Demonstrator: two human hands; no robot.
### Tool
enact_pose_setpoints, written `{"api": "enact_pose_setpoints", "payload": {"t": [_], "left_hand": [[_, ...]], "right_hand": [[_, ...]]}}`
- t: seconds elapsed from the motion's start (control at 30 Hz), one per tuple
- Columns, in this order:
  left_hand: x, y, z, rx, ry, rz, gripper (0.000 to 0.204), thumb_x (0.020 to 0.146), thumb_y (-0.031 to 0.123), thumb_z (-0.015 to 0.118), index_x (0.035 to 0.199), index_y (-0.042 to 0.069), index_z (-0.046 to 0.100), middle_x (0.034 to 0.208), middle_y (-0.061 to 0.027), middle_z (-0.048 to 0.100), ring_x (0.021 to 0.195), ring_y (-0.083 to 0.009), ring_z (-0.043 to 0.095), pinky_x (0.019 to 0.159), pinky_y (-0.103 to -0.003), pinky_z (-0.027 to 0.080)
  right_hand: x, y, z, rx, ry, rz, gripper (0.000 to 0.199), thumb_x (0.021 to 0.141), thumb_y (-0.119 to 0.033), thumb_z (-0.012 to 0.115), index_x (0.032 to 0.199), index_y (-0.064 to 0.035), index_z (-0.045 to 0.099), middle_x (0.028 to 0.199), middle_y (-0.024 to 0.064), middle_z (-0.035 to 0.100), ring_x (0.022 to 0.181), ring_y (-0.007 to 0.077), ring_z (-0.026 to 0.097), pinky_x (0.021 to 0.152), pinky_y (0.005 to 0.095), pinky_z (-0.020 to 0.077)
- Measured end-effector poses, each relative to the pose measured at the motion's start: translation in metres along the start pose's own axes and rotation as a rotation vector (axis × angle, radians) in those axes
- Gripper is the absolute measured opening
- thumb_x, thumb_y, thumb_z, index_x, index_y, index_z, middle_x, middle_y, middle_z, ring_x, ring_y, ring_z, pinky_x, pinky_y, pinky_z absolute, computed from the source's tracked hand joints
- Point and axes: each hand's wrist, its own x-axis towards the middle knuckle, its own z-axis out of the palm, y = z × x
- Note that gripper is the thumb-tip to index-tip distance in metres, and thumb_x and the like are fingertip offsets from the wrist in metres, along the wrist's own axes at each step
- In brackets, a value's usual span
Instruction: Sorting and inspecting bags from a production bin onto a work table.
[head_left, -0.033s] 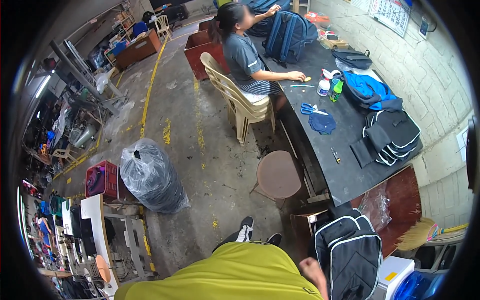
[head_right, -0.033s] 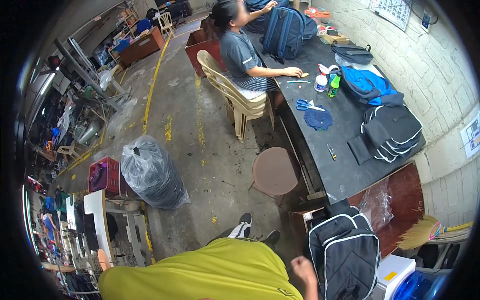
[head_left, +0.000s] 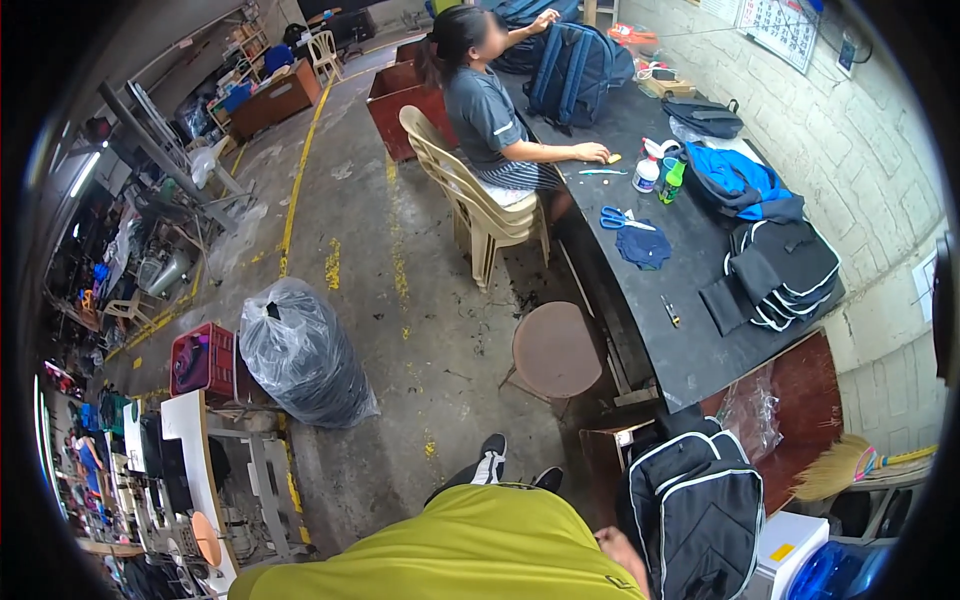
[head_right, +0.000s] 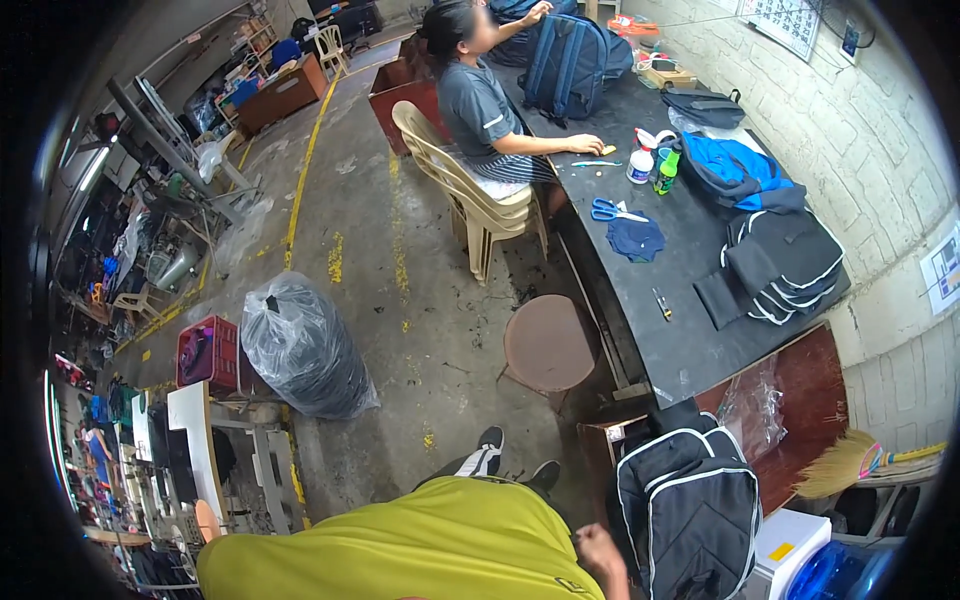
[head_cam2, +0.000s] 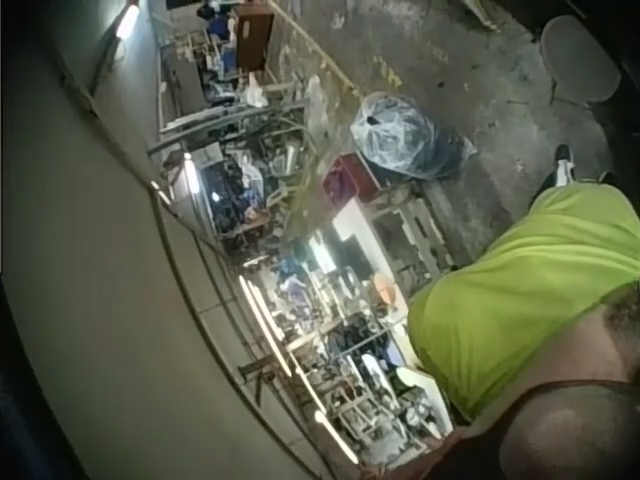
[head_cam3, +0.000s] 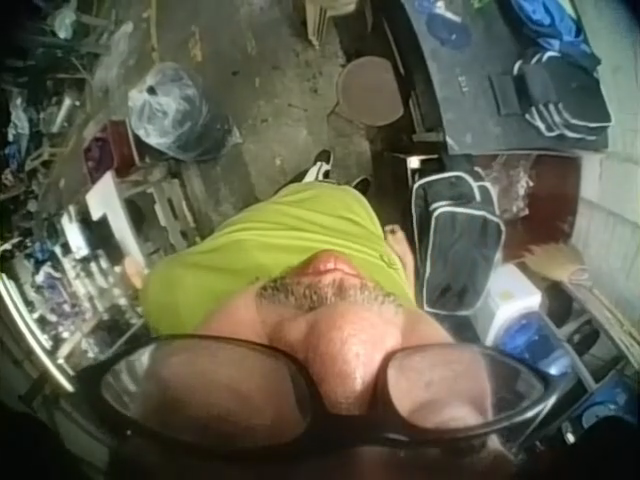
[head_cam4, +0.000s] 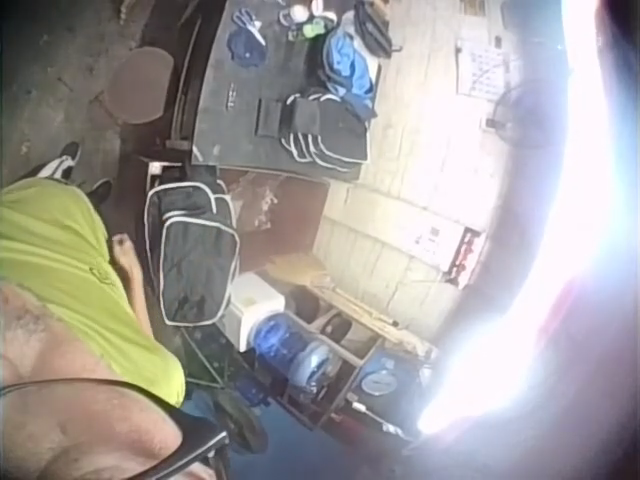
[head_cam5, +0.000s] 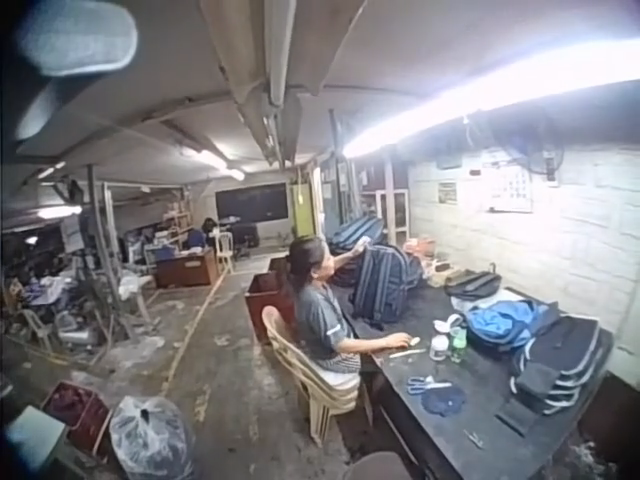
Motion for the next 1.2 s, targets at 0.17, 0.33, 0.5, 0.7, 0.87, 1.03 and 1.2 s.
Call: {"api": "enact_pose_setpoints", "payload": {"t": [0.17, 0.33, 0.5, 0.7, 0.87, 1.03, 1.2], "left_hand": [[-0.006, 0.039, -0.011, 0.015, 0.002, 0.010, 0.035, 0.106, 0.033, 0.048, 0.096, 0.007, 0.069, 0.094, -0.0056, 0.070, 0.086, -0.0168, 0.063, 0.079, -0.036, 0.052], [-0.004, 0.071, -0.018, 0.027, -0.017, 0.020, 0.035, 0.106, 0.034, 0.048, 0.097, 0.007, 0.069, 0.095, -0.0056, 0.070, 0.086, -0.0169, 0.063, 0.080, -0.036, 0.052], [-0.007, 0.100, -0.028, 0.040, -0.043, 0.020, 0.035, 0.106, 0.034, 0.049, 0.097, 0.007, 0.069, 0.095, -0.0056, 0.070, 0.087, -0.0169, 0.064, 0.080, -0.037, 0.052], [-0.014, 0.127, -0.029, 0.041, -0.058, 0.021, 0.035, 0.106, 0.034, 0.049, 0.098, 0.007, 0.069, 0.096, -0.0056, 0.070, 0.088, -0.0170, 0.064, 0.081, -0.037, 0.052], [-0.018, 0.147, -0.030, 0.043, -0.048, 0.034, 0.035, 0.106, 0.035, 0.049, 0.099, 0.007, 0.069, 0.096, -0.0056, 0.070, 0.088, -0.0171, 0.064, 0.081, -0.037, 0.052], [-0.023, 0.163, -0.031, 0.043, -0.030, 0.042, 0.035, 0.106, 0.035, 0.049, 0.099, 0.007, 0.069, 0.096, -0.0056, 0.070, 0.089, -0.0172, 0.064, 0.082, -0.037, 0.052], [-0.022, 0.177, -0.030, 0.042, -0.007, 0.063, 0.035, 0.106, 0.035, 0.049, 0.100, 0.007, 0.068, 0.097, -0.0056, 0.070, 0.090, -0.0173, 0.064, 0.082, -0.037, 0.052]], "right_hand": [[0.003, 0.093, 0.045, 0.250, 0.013, -0.020, 0.026, 0.089, -0.018, 0.060, 0.099, 0.0031, 0.072, 0.090, 0.0116, 0.074, 0.089, 0.0203, 0.068, 0.084, 0.0366, 0.0532], [0.000, 0.099, 0.053, 0.324, -0.048, -0.020, 0.026, 0.088, -0.017, 0.062, 0.101, 0.0025, 0.072, 0.094, 0.0106, 0.073, 0.092, 0.0194, 0.066, 0.085, 0.0359, 0.0522], [-0.017, 0.100, 0.066, 0.404, -0.110, -0.013, 0.026, 0.087, -0.017, 0.064, 0.102, 0.0019, 0.072, 0.098, 0.0096, 0.071, 0.095, 0.0184, 0.064, 0.087, 0.0352, 0.0512], [-0.039, 0.104, 0.071, 0.482, -0.188, -0.011, 0.027, 0.085, -0.016, 0.067, 0.105, 0.0012, 0.072, 0.102, 0.0084, 0.070, 0.098, 0.0173, 0.062, 0.089, 0.0343, 0.0501], [-0.047, 0.103, 0.070, 0.535, -0.261, -0.033, 0.028, 0.084, -0.016, 0.069, 0.106, 0.0006, 0.072, 0.106, 0.0074, 0.069, 0.102, 0.0164, 0.061, 0.091, 0.0336, 0.0491], [-0.054, 0.099, 0.066, 0.583, -0.343, -0.054, 0.029, 0.083, -0.015, 0.071, 0.108, -0.0001, 0.072, 0.110, 0.0064, 0.068, 0.105, 0.0154, 0.059, 0.093, 0.0329, 0.0481], [-0.056, 0.092, 0.058, 0.624, -0.420, -0.087, 0.031, 0.082, -0.014, 0.073, 0.110, -0.0007, 0.072, 0.114, 0.0054, 0.067, 0.108, 0.0145, 0.057, 0.094, 0.0322, 0.0471]]}}
